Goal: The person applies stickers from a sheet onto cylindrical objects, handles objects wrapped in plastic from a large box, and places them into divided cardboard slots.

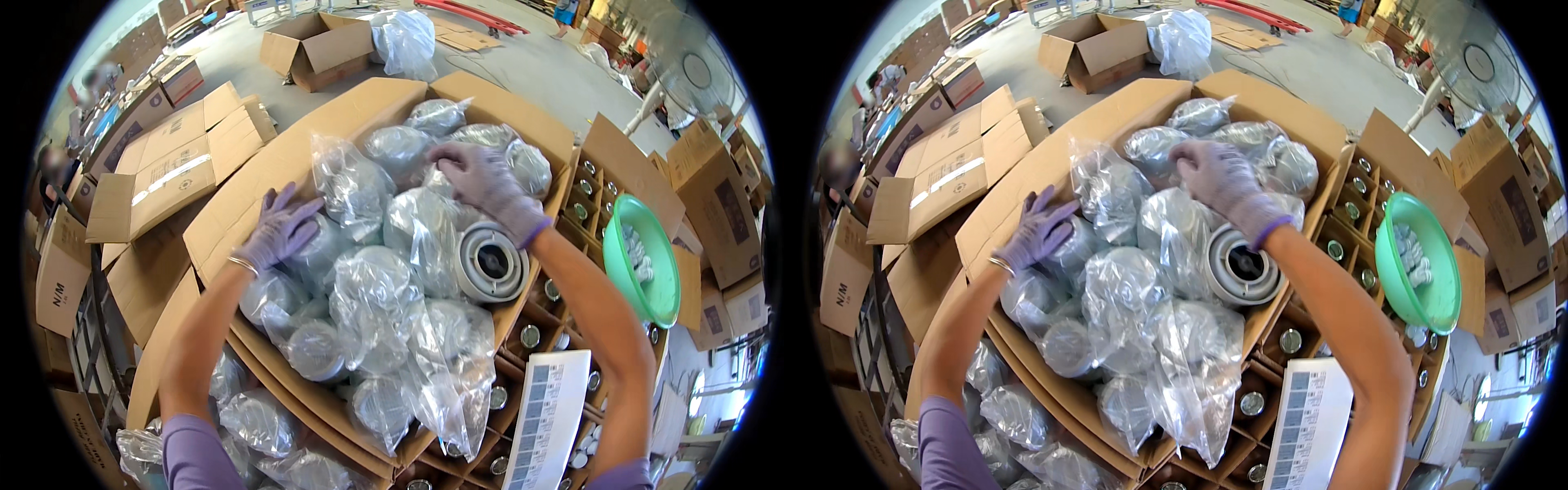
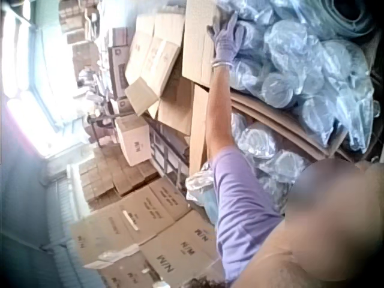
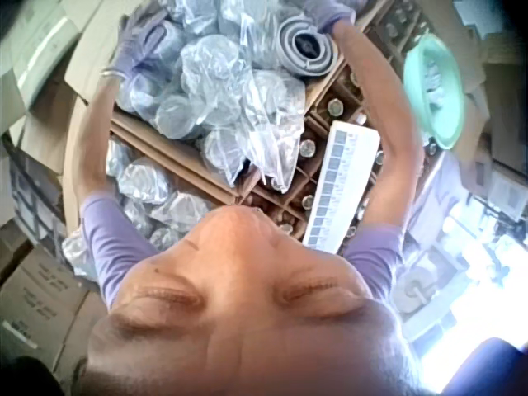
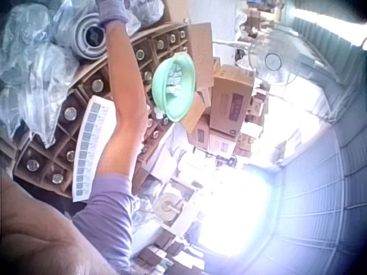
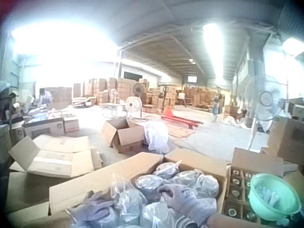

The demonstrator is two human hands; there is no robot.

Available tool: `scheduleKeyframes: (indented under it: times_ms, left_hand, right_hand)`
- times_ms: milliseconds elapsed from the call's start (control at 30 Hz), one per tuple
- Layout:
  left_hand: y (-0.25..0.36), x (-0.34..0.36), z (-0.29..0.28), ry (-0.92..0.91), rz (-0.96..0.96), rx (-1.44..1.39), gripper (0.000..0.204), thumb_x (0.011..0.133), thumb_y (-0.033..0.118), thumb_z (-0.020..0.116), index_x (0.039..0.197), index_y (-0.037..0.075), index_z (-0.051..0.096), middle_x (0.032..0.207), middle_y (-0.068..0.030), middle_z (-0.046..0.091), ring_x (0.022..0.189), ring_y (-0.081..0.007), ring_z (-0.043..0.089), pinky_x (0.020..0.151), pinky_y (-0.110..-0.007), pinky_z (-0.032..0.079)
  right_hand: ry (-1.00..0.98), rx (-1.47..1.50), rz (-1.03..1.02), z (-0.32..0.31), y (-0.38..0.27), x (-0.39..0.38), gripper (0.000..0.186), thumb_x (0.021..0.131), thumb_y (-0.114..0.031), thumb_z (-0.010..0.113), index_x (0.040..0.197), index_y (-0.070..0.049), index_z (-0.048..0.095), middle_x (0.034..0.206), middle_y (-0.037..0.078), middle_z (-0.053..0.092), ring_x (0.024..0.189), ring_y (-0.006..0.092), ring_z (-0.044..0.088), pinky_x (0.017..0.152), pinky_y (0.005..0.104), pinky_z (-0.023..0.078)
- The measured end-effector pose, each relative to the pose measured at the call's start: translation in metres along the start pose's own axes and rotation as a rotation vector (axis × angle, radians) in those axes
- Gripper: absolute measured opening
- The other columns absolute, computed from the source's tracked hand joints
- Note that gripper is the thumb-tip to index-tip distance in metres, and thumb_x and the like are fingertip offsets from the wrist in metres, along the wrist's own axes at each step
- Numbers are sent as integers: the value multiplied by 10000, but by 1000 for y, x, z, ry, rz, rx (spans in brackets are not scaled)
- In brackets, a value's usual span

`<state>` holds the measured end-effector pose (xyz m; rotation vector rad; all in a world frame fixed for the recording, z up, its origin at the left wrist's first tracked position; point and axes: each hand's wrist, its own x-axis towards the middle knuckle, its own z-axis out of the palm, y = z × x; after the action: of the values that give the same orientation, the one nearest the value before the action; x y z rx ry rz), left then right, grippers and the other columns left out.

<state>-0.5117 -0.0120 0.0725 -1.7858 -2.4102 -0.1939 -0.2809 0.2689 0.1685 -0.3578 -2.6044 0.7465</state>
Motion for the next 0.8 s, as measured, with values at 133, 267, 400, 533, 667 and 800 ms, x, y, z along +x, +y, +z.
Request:
scheduleKeyframes:
  times_ms: [133, 267, 400, 533, 667, 800]
  left_hand:
    - [2, -3, 17, 125, -88, -126, 444, 901, 411, 568, 1307, 231, 566, 1195, -64, 641, 1387, -322, 317, 1162, -567, 113]
    - [1, -3, 16, 63, -118, -156, 418, 904, 301, 554, 1314, 220, 562, 1176, -81, 639, 1410, -308, 292, 1187, -547, 78]
    - [-1, -3, 14, 71, -128, -176, 422, 895, 273, 551, 1314, 225, 566, 1180, -74, 637, 1413, -301, 290, 1190, -549, 74]
    - [-2, -3, 16, 35, -134, -174, 428, 892, 265, 549, 1318, 222, 562, 1194, -73, 632, 1419, -299, 278, 1190, -546, 77]
    - [-4, -3, 14, 38, -112, -185, 432, 891, 270, 547, 1321, 221, 556, 1175, -75, 632, 1418, -303, 272, 1189, -545, 81]
    - [-6, -4, 18, 49, -110, -131, 425, 899, 280, 538, 1320, 219, 550, 1124, -82, 631, 1409, -311, 280, 1188, -545, 84]
  right_hand:
    - [-160, 15, 68, 87, 27, 82, 279, 842, -108, 500, 996, -99, 732, 997, 189, 699, 943, 332, 672, 872, 410, 512]
    - [-252, -160, 37, 165, 60, 142, 272, 866, -155, 516, 1038, -94, 718, 1058, 183, 692, 1000, 347, 658, 916, 416, 497]
    - [-622, -594, 24, 210, 89, 163, 347, 920, -243, 498, 1180, -82, 663, 1110, 175, 684, 1031, 329, 657, 914, 397, 505]
    - [-586, -541, -82, 244, 105, 169, 442, 987, -363, 390, 1343, -155, 550, 1377, 132, 540, 1289, 248, 503, 1054, 356, 409]
    - [-540, -729, -244, 260, 105, 169, 451, 992, -372, 389, 1368, -165, 525, 1433, 84, 499, 1316, 217, 479, 1057, 346, 411]
    - [-594, -873, -59, 227, 72, 158, 372, 985, -290, 430, 1304, -161, 570, 1342, 72, 580, 1229, 246, 563, 979, 407, 471]
